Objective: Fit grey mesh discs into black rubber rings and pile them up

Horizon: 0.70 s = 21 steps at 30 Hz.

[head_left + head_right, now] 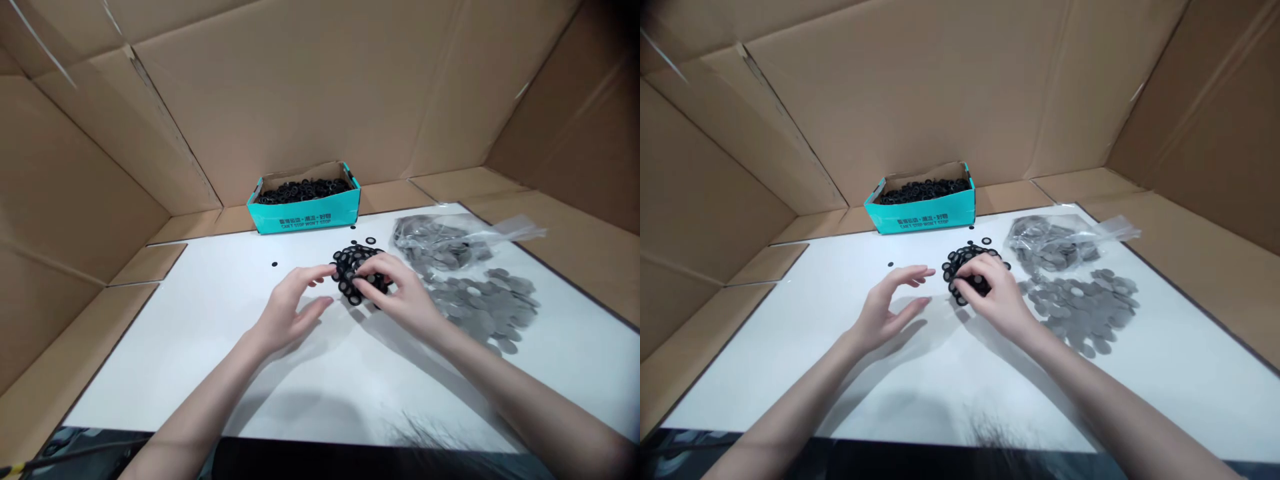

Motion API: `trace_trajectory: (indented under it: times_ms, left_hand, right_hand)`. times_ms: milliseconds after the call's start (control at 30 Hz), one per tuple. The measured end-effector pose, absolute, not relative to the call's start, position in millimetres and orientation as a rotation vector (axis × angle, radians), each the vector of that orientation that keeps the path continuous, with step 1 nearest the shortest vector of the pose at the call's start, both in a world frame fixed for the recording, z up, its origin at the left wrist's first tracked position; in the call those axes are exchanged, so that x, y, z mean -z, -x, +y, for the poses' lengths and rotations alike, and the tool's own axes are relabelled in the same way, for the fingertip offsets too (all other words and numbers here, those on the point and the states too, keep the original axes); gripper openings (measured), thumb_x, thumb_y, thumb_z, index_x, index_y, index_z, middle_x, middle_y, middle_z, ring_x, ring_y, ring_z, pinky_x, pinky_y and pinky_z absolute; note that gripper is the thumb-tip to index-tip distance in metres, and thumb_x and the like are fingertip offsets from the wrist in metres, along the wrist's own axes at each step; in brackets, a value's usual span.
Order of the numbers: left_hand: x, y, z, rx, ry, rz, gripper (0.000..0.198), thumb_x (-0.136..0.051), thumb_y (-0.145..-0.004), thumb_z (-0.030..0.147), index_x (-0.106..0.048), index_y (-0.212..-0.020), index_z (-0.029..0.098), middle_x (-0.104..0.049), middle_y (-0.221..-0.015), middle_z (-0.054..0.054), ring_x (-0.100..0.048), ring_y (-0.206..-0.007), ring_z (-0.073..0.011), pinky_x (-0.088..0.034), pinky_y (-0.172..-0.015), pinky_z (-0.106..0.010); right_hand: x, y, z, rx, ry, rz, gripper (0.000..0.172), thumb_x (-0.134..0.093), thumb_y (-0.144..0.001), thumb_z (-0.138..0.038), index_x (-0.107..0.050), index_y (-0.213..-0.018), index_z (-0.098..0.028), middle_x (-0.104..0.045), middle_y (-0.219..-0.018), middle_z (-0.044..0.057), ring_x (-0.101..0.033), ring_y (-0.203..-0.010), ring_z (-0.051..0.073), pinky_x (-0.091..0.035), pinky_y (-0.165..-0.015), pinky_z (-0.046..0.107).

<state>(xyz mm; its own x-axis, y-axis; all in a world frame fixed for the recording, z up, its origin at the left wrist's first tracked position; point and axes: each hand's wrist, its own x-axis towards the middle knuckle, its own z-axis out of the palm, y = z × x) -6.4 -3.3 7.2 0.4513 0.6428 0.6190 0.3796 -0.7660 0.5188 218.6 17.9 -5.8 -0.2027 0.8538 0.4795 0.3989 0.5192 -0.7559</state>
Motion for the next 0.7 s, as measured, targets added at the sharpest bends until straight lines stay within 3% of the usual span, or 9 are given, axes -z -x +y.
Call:
trace_trajectory:
  times_ms: [100,200,467,567,700]
  left_hand:
    - [-14.7,12.3,1.3,-1.238,-2.380,0.980,0.034,-0.058,-0.094,0.014,-0.055,-0.127,0.023,-0.068,-0.118,-0.010,-0.066,-0.096,-0.0165,-0.056,-0.084,-0.032]
    - [-26.5,20.0,8.2,-1.224,-2.394,1.045,0.024,-0.055,-0.095,0.017,-0.059,-0.118,0.021,-0.068,-0.112,-0.009,-0.066,-0.088,-0.0147,-0.056,-0.081,-0.030]
    - [-54.0,36.4,75.3,-1.317,-2.238,1.354,0.023,-0.056,-0.088,0.020,-0.059,-0.111,0.021,-0.069,-0.099,-0.004,-0.066,-0.078,-0.0129,-0.054,-0.072,-0.025]
    - [-59.8,36.7,123.6,-1.269,-2.258,1.541,0.028,-0.052,-0.087,0.016,-0.058,-0.113,0.021,-0.069,-0.104,-0.007,-0.067,-0.089,-0.0167,-0.054,-0.079,-0.029]
    - [-66.8,35.5,188.9,-0.944,-2.323,1.777,0.036,-0.055,-0.086,0.016,-0.056,-0.122,0.018,-0.062,-0.124,-0.013,-0.059,-0.118,-0.0243,-0.047,-0.103,-0.040]
  right_hand:
    - [7.8,-228.7,28.1,-0.355,1.166,-1.790,0.011,-0.060,-0.087,-0.029,-0.066,-0.081,-0.022,-0.070,-0.082,0.006,-0.061,-0.086,0.024,-0.046,-0.081,0.039]
    - [13.5,-234.4,35.9,-0.301,1.266,-1.777,0.010,-0.060,-0.086,-0.030,-0.066,-0.088,-0.022,-0.071,-0.080,0.006,-0.060,-0.081,0.025,-0.045,-0.076,0.039]
    - [28.9,-240.1,46.8,-0.215,1.342,-1.792,0.018,-0.057,-0.086,-0.037,-0.066,-0.089,-0.022,-0.069,-0.079,0.006,-0.059,-0.072,0.024,-0.045,-0.070,0.037]
    - [32.5,-240.6,48.0,-0.201,1.350,-1.815,0.024,-0.054,-0.089,-0.038,-0.070,-0.093,-0.020,-0.069,-0.082,0.008,-0.062,-0.076,0.026,-0.046,-0.072,0.039]
    - [35.2,-239.5,47.3,-0.214,1.379,-1.831,0.031,-0.052,-0.091,-0.039,-0.074,-0.097,-0.019,-0.069,-0.084,0.009,-0.065,-0.083,0.028,-0.049,-0.075,0.041]
